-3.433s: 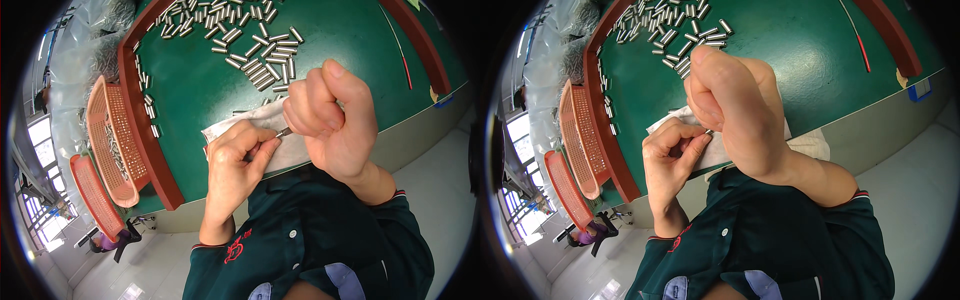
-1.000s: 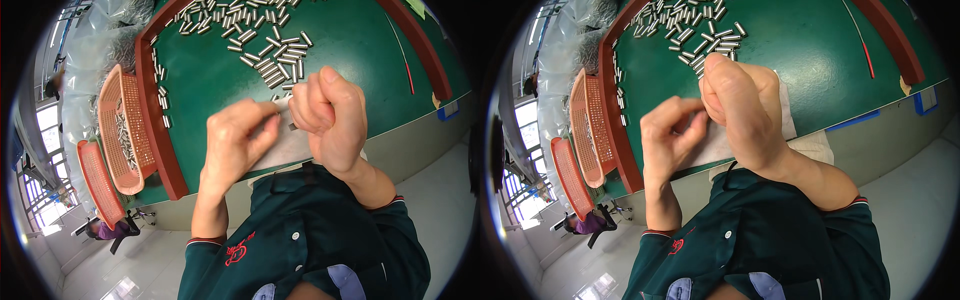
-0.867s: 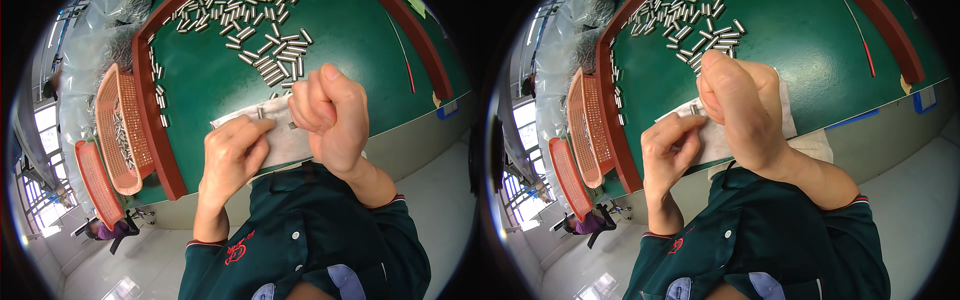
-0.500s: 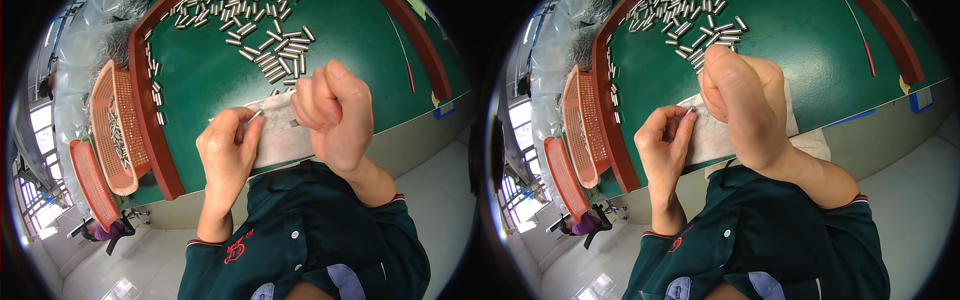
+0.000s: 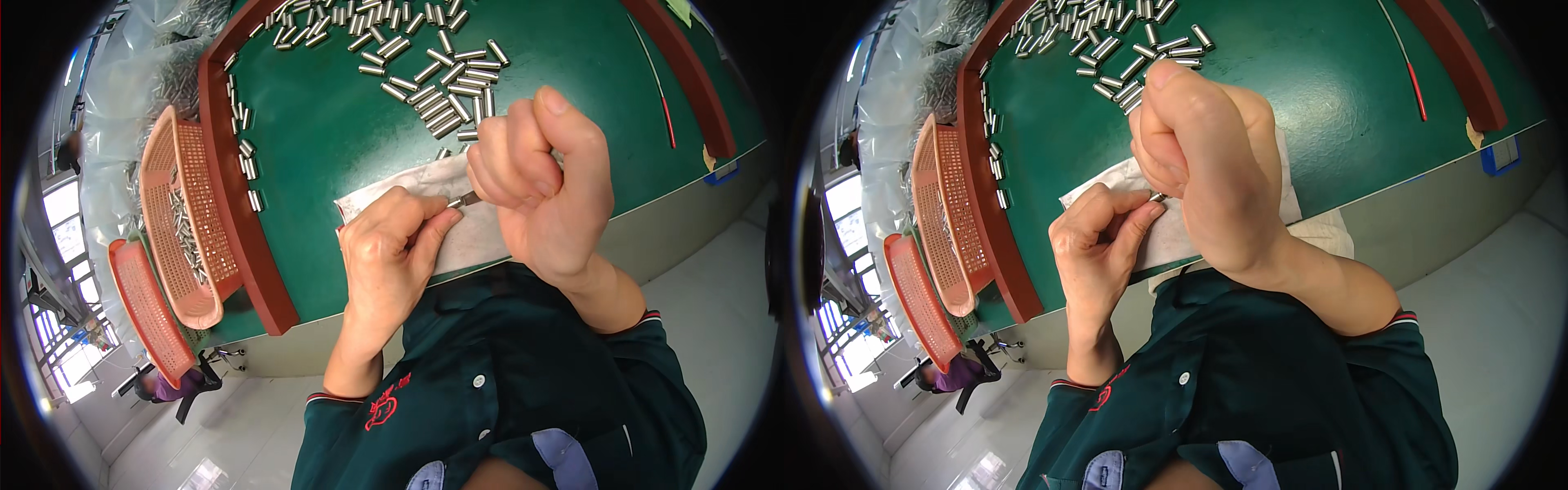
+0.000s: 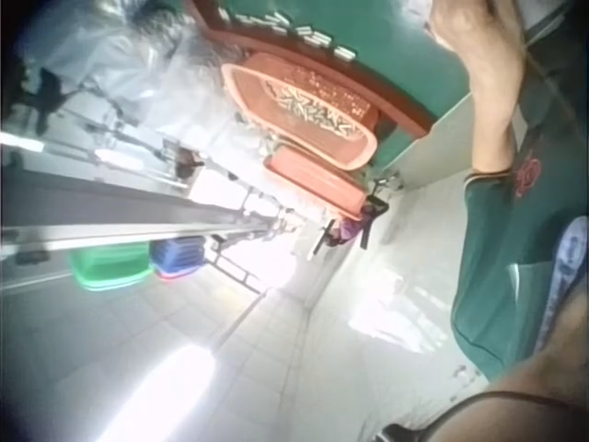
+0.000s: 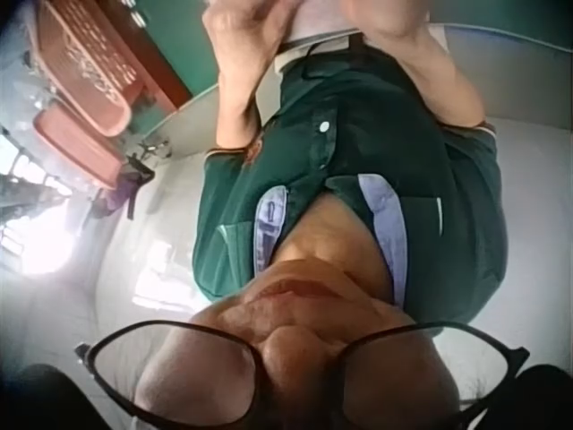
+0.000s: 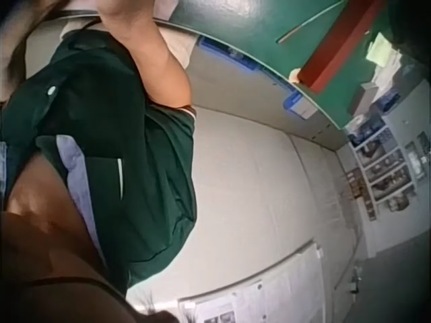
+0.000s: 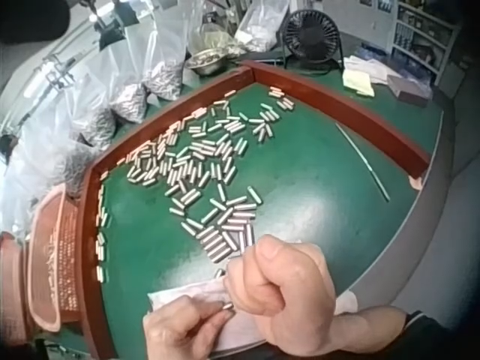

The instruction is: Assembling small cylindrical metal components on a workbench.

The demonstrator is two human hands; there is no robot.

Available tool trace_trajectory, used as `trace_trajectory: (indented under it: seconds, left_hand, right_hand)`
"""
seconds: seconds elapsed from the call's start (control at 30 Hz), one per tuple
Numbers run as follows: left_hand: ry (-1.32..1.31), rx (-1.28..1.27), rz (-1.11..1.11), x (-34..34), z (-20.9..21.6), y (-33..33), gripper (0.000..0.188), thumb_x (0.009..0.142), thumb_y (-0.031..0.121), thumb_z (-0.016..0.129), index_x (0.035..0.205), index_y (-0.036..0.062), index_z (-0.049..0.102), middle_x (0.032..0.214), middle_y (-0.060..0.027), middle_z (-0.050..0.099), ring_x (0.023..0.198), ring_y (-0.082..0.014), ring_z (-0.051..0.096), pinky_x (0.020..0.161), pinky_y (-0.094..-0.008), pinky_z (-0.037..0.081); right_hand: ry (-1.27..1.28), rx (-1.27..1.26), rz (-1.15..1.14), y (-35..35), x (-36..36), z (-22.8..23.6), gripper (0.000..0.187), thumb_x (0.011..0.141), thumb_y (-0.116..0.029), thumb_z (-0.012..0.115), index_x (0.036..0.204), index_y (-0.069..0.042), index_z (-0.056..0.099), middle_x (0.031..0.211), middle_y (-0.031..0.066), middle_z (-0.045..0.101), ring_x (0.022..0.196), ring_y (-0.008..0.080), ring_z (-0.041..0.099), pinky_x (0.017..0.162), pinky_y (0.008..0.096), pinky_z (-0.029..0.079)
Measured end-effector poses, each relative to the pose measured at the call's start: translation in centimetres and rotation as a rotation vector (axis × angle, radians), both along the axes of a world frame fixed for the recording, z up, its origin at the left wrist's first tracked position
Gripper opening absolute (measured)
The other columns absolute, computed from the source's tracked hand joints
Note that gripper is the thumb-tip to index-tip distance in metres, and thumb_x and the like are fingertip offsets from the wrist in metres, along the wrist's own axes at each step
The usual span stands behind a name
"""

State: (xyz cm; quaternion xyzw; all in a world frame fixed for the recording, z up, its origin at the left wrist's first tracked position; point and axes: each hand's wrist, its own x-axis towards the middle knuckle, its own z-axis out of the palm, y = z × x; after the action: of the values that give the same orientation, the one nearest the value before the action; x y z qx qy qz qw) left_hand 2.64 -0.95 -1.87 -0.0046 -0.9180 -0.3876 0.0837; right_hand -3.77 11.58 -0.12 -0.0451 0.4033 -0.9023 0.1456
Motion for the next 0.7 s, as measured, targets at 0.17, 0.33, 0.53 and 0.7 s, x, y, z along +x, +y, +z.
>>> trace_trajectory:
  seconds: [0.17, 0.33, 0.53, 0.7]
  left_hand:
    - [0.006, 0.009, 0.005, 0.05, -0.14, -0.03, 0.01, 0.065, 0.004, 0.069, 0.069, 0.0035, 0.06, 0.056, -0.0061, 0.048, 0.047, -0.019, 0.048, 0.043, -0.0288, 0.036]
    - [0.013, 0.005, 0.002, 0.08, -0.33, -0.15, 0.01, 0.065, 0.004, 0.069, 0.07, 0.0039, 0.06, 0.056, -0.006, 0.048, 0.047, -0.0193, 0.047, 0.043, -0.0295, 0.036]
    - [0.031, -0.005, -0.005, 0.07, -0.42, -0.14, 0.011, 0.065, 0.004, 0.069, 0.07, 0.0035, 0.06, 0.056, -0.0067, 0.048, 0.049, -0.0207, 0.048, 0.044, -0.0303, 0.037]
    - [0.046, -0.024, 0.0, 0.13, -0.37, -0.05, 0.011, 0.064, 0.004, 0.069, 0.07, 0.003, 0.06, 0.056, -0.0073, 0.047, 0.05, -0.0221, 0.048, 0.045, -0.0312, 0.037]
  right_hand:
    - [-0.008, -0.129, 0.046, 0.18, -0.1, -0.4, 0.04, 0.087, -0.02, 0.036, 0.051, -0.007, 0.027, 0.046, -0.0028, 0.026, 0.043, 0.0056, 0.021, 0.041, 0.0227, 0.018]
    - [-0.006, -0.036, 0.013, -0.1, -0.13, 0.19, 0.042, 0.089, -0.024, 0.026, 0.049, -0.013, 0.025, 0.042, -0.0023, 0.023, 0.04, 0.0074, 0.014, 0.039, 0.0238, 0.016]
    - [-0.008, -0.028, 0.032, -0.1, -0.34, 0.21, 0.042, 0.089, -0.025, 0.026, 0.049, -0.013, 0.025, 0.042, -0.0023, 0.024, 0.04, 0.0075, 0.014, 0.039, 0.0237, 0.016]
    - [-0.005, -0.037, 0.04, -0.1, -0.39, -0.03, 0.042, 0.089, -0.025, 0.026, 0.049, -0.013, 0.025, 0.042, -0.0023, 0.024, 0.04, 0.0075, 0.015, 0.039, 0.0236, 0.016]
